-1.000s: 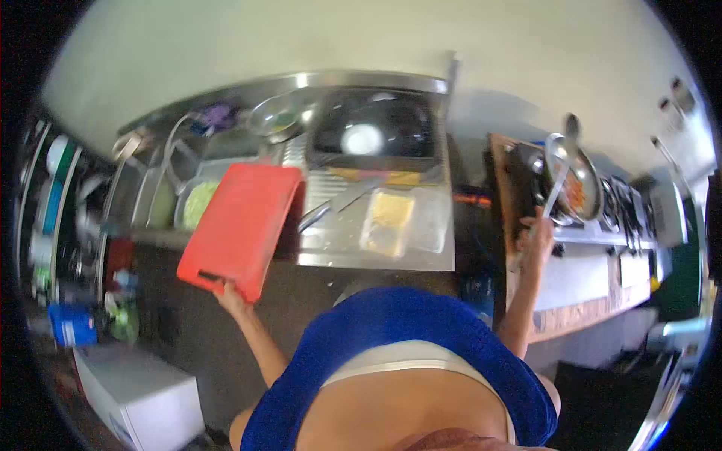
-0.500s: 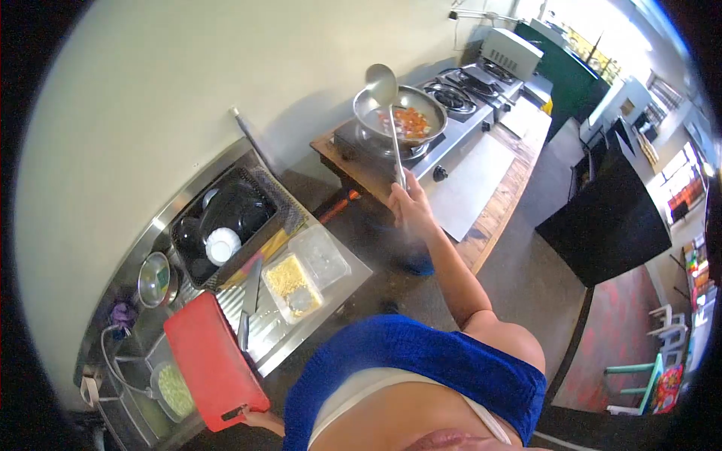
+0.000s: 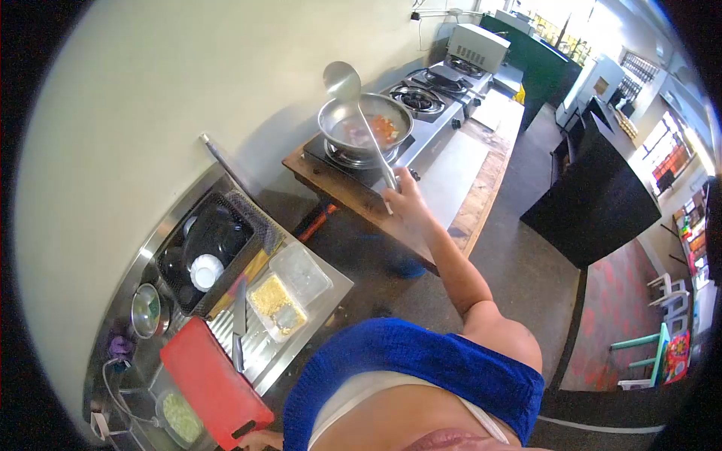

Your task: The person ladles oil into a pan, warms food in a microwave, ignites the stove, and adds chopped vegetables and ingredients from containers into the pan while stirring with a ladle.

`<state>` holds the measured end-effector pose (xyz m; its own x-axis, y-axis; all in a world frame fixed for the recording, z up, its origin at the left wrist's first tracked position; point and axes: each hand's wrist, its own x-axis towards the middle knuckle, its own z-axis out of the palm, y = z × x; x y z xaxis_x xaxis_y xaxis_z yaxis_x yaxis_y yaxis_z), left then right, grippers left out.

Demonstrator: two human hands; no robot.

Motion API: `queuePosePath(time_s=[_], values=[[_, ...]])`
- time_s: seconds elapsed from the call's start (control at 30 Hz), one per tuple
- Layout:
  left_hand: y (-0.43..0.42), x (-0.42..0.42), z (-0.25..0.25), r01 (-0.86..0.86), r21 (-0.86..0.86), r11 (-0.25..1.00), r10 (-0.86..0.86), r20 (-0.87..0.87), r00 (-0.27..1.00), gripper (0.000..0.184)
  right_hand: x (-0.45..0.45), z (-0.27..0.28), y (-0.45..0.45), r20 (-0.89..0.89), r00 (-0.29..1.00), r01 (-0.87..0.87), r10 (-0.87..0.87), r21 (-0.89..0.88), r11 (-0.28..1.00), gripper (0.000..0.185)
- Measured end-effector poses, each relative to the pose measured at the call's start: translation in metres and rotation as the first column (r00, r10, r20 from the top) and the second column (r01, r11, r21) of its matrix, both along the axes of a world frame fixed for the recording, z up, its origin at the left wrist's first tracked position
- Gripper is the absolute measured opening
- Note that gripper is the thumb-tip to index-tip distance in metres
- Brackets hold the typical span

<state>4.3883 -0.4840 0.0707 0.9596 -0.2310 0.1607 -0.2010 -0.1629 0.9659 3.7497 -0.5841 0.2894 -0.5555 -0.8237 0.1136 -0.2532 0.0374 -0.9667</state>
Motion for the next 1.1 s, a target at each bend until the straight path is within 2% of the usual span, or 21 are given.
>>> queuePosePath(time_s=[0.1,0.17,0.27,0.3,0.37,0.4,0.43,0.53,0.6,0.67,0.7,0.77,0.8,0.83,0.93,0.97,1.0,1.03,1.07,1.1], values=[[-0.02,0.004,0.025,-0.071,-0.033,0.997,0.075,0.151,0.986,0.05,-0.01,0.005,0.002,0.024,1.0,0.008,-0.008,0.028,1.0,0.045],[-0.04,-0.004,0.039,-0.092,-0.069,0.993,0.106,0.231,0.967,0.05,-0.017,0.004,0.002,-0.008,0.999,0.033,-0.034,-0.097,0.995,0.038],[-0.073,-0.026,0.059,-0.069,-0.126,0.99,0.106,0.313,0.944,0.05,-0.026,0.012,0.014,0.008,1.0,0.03,-0.029,-0.086,0.996,0.041],[-0.085,-0.035,0.063,-0.046,-0.139,0.989,0.09,0.334,0.938,0.05,-0.03,0.017,0.019,0.01,0.999,0.047,-0.046,-0.09,0.995,0.041],[-0.114,-0.061,0.073,0.022,-0.166,0.986,0.04,0.365,0.93,0.05,-0.039,0.024,0.031,-0.126,0.988,0.088,-0.091,-0.024,0.996,0.043],[-0.13,-0.078,0.077,0.063,-0.179,0.982,0.009,0.38,0.925,0.05,-0.055,0.007,0.03,-0.284,0.95,0.11,-0.13,-0.085,0.99,0.046],[-0.144,-0.094,0.08,0.121,-0.19,0.974,-0.039,0.387,0.921,0.05,-0.052,0.026,0.043,-0.324,0.934,0.16,-0.154,-0.01,0.987,0.044],[-0.175,-0.142,0.08,0.293,-0.19,0.937,-0.19,0.428,0.884,0.051,-0.076,0.032,0.066,-0.414,0.907,0.078,-0.07,0.004,0.997,0.044],[-0.188,-0.17,0.08,0.374,-0.186,0.909,-0.262,0.444,0.857,0.051,-0.09,0.036,0.079,-0.455,0.887,0.111,-0.084,0.032,0.993,0.044],[-0.198,-0.199,0.07,0.544,-0.099,0.833,-0.412,0.544,0.731,0.054,-0.109,0.035,0.085,-0.542,0.837,0.142,-0.074,0.085,0.986,0.043],[-0.206,-0.211,0.062,0.596,-0.107,0.796,-0.462,0.53,0.711,0.054,-0.115,0.041,0.089,-0.54,0.837,0.161,-0.091,0.084,0.983,0.043],[-0.206,-0.244,0.069,0.661,-0.022,0.75,-0.564,0.5,0.657,0.054,-0.126,0.061,0.094,-0.56,0.828,0.189,-0.021,0.244,0.951,0.042],[-0.211,-0.254,0.063,0.724,-0.021,0.69,-0.612,0.517,0.599,0.054,-0.138,0.061,0.093,-0.625,0.78,0.201,0.002,0.254,0.946,0.039],[-0.207,-0.271,0.074,0.766,-0.038,0.642,-0.688,0.411,0.598,0.054,-0.142,0.066,0.094,-0.625,0.781,0.206,-0.003,0.254,0.945,0.039],[-0.205,-0.306,0.079,0.808,-0.007,0.589,-0.754,0.355,0.553,0.053,-0.15,0.086,0.093,-0.791,0.61,0.275,0.058,0.28,0.92,0.044],[-0.204,-0.315,0.082,0.866,-0.025,0.499,-0.817,0.319,0.48,0.053,-0.173,0.073,0.086,-0.788,0.612,0.255,0.073,0.284,0.924,0.044],[-0.204,-0.317,0.082,0.907,-0.043,0.419,-0.865,0.283,0.414,0.052,-0.208,0.046,0.071,-0.903,0.419,0.233,0.1,0.214,0.949,0.046],[-0.208,-0.317,0.07,0.931,-0.081,0.356,-0.87,0.336,0.362,0.052,-0.224,0.028,0.057,-0.973,0.206,0.174,0.107,0.144,0.974,0.047],[-0.21,-0.316,0.063,0.939,-0.02,0.344,-0.862,0.389,0.324,0.054,-0.212,0.047,0.053,-0.93,0.325,0.262,0.17,0.262,0.929,0.048],[-0.193,-0.325,0.087,0.94,0.024,0.341,-0.889,0.334,0.314,0.055,-0.201,0.071,0.051,-0.873,0.433,0.331,0.225,0.386,0.861,0.049]])
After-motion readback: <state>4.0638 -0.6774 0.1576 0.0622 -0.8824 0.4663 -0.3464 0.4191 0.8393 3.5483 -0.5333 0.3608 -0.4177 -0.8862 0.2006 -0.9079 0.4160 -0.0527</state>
